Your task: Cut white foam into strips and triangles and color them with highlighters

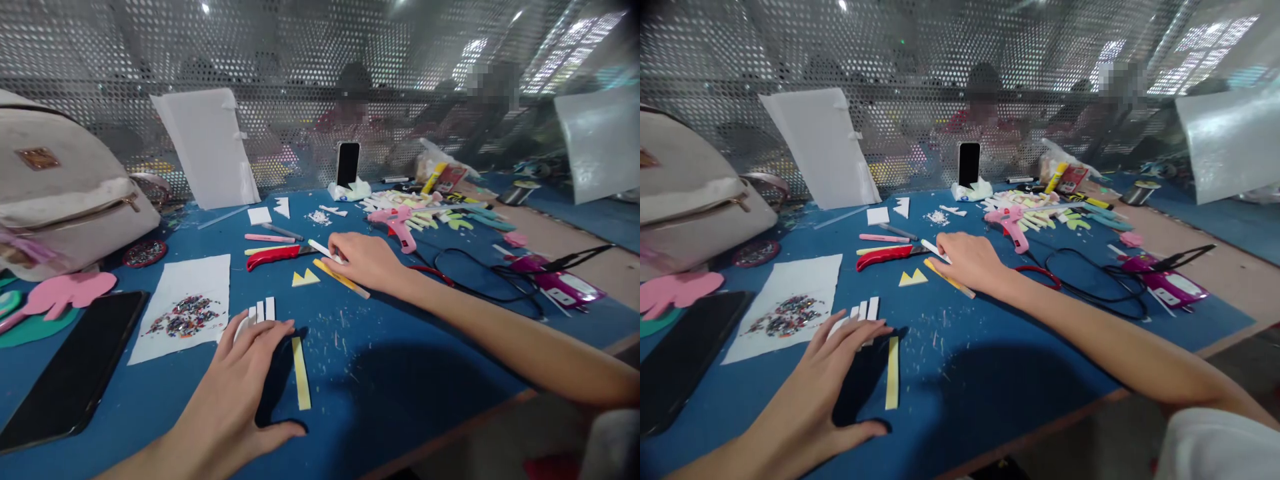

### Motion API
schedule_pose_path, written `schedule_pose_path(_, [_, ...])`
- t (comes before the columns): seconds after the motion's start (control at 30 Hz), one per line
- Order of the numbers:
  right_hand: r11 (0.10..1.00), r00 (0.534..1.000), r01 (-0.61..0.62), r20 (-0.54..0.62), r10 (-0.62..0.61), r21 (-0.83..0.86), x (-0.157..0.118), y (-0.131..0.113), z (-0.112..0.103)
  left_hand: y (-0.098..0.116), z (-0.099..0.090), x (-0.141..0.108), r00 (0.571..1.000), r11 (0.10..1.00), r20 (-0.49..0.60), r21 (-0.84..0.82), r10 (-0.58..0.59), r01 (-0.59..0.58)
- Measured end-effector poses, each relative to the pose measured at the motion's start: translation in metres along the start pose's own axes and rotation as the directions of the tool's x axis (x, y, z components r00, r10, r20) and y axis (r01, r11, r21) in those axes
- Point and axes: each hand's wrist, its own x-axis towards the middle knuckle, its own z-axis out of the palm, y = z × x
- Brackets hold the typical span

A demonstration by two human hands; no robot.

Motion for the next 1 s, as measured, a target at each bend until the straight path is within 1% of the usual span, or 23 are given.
schedule_pose_path(0.1, [0.999, 0.998, 0.025, -0.051, -0.024, 0.019, 0.005, 0.013, 0.007, 0.0, 0.001, 0.001, 1.0, 0.999, 0.003, -0.029, -0.028, 0.028])
schedule_pose_path(0.3, [0.985, 0.999, 0.038, -0.017, -0.036, 0.169, 0.01, 0.037, 0.027, -0.001, 0.002, 0.0, 0.996, 0.993, 0.038, -0.081, -0.083, 0.086])
schedule_pose_path(0.4, [0.956, 0.999, 0.028, -0.044, -0.015, 0.292, 0.01, 0.039, 0.026, -0.002, 0.003, 0.0, 0.995, 0.991, 0.038, -0.089, -0.095, 0.098])
schedule_pose_path(0.47, [0.919, 0.997, 0.051, -0.071, -0.024, 0.392, 0.009, 0.035, 0.021, -0.002, 0.003, 0.0, 0.995, 0.991, 0.037, -0.091, -0.093, 0.096])
schedule_pose_path(0.57, [0.846, 0.993, 0.111, -0.099, -0.069, 0.522, 0.004, 0.022, 0.012, 0.0, 0.001, 0.001, 0.995, 0.992, 0.044, -0.091, -0.089, 0.092])
schedule_pose_path(0.67, [0.771, 0.989, 0.151, -0.092, -0.12, 0.618, -0.005, 0.005, 0.006, 0.003, 0.0, 0.002, 0.995, 0.991, 0.045, -0.093, -0.089, 0.092])
schedule_pose_path(0.73, [0.658, 0.983, 0.159, -0.056, -0.174, 0.736, -0.012, -0.006, 0.005, 0.004, -0.001, 0.003, 0.995, 0.991, 0.04, -0.091, -0.091, 0.094])
schedule_pose_path(0.87, [0.522, 0.977, 0.078, 0.039, -0.208, 0.85, -0.022, -0.022, 0.006, 0.005, -0.001, 0.003, 0.995, 0.992, 0.037, -0.091, -0.087, 0.09])
schedule_pose_path(1.0, [0.37, 0.97, 0.014, 0.077, -0.229, 0.929, -0.027, -0.03, 0.009, 0.004, -0.001, 0.003, 0.995, 0.992, 0.042, -0.082, -0.093, 0.096])
